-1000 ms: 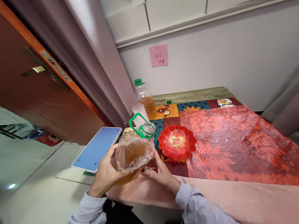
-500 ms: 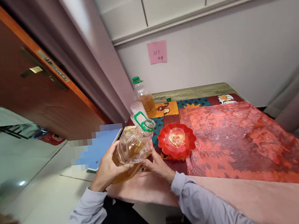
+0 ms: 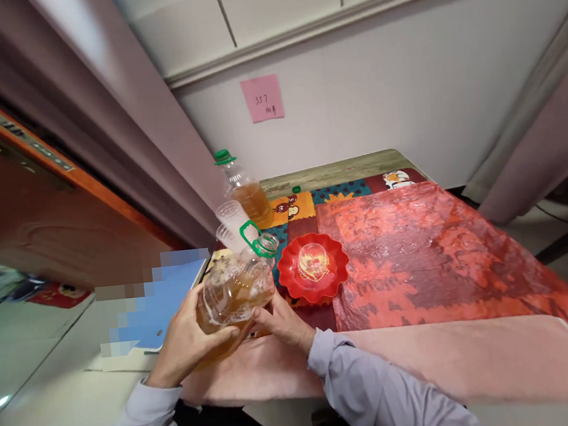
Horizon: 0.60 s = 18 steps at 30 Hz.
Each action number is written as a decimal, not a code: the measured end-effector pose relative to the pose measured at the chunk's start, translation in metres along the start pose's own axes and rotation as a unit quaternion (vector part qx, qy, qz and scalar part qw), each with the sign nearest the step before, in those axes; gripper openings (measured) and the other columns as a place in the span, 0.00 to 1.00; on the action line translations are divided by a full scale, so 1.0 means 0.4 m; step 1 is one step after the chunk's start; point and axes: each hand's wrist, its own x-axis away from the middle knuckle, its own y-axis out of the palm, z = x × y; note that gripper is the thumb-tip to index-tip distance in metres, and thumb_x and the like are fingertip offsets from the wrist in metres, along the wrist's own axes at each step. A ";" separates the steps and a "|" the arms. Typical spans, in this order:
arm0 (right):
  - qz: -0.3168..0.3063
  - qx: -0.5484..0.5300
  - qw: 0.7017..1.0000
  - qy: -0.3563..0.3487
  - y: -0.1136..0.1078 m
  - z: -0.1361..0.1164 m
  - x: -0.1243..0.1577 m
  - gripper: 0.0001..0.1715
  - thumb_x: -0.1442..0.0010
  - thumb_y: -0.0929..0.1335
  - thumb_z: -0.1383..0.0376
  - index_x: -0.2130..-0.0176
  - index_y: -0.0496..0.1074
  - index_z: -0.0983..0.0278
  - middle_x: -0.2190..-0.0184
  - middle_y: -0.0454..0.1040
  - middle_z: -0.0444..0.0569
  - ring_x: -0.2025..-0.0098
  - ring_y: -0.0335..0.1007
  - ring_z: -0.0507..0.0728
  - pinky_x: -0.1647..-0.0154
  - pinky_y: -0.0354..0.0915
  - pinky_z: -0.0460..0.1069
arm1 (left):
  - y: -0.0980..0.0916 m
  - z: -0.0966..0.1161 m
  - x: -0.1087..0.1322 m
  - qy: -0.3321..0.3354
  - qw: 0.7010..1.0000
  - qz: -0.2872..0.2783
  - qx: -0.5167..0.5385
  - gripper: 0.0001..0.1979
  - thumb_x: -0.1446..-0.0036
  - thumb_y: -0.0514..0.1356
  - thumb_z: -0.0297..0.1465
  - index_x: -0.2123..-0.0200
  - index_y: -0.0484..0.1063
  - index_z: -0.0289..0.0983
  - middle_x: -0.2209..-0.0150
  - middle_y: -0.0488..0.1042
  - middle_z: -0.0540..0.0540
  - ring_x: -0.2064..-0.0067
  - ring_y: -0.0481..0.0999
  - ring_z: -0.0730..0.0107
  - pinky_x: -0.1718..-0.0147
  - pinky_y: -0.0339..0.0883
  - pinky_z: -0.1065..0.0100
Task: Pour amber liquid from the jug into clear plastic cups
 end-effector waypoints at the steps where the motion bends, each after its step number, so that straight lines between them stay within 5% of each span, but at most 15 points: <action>1: -0.008 -0.024 1.000 0.001 0.000 -0.002 0.002 0.44 0.36 0.68 0.30 0.42 0.74 0.61 0.46 0.80 0.57 0.36 0.75 0.68 0.41 0.78 0.66 | -0.002 0.004 -0.002 0.004 1.000 -0.005 0.002 0.45 0.59 0.77 0.49 0.40 0.71 0.40 0.44 0.81 0.36 0.45 0.83 0.43 0.46 0.78 0.46; 8: -0.060 -0.209 0.973 0.081 -0.001 0.005 0.006 0.51 0.44 0.77 0.33 0.36 0.68 0.60 0.32 0.70 0.60 0.29 0.66 0.73 0.39 0.76 0.68 | -0.009 0.041 -0.007 -0.002 1.000 -0.031 -0.005 0.46 0.54 0.75 0.53 0.36 0.69 0.40 0.38 0.78 0.37 0.39 0.80 0.45 0.41 0.75 0.48; 18: -0.038 -0.231 0.971 0.050 0.016 0.023 0.002 0.48 0.50 0.83 0.41 0.41 0.72 0.61 0.42 0.81 0.57 0.38 0.76 0.69 0.32 0.68 0.67 | -0.014 0.046 -0.015 -0.009 0.996 -0.057 -0.070 0.49 0.55 0.76 0.47 0.32 0.66 0.37 0.33 0.73 0.32 0.33 0.75 0.40 0.34 0.69 0.41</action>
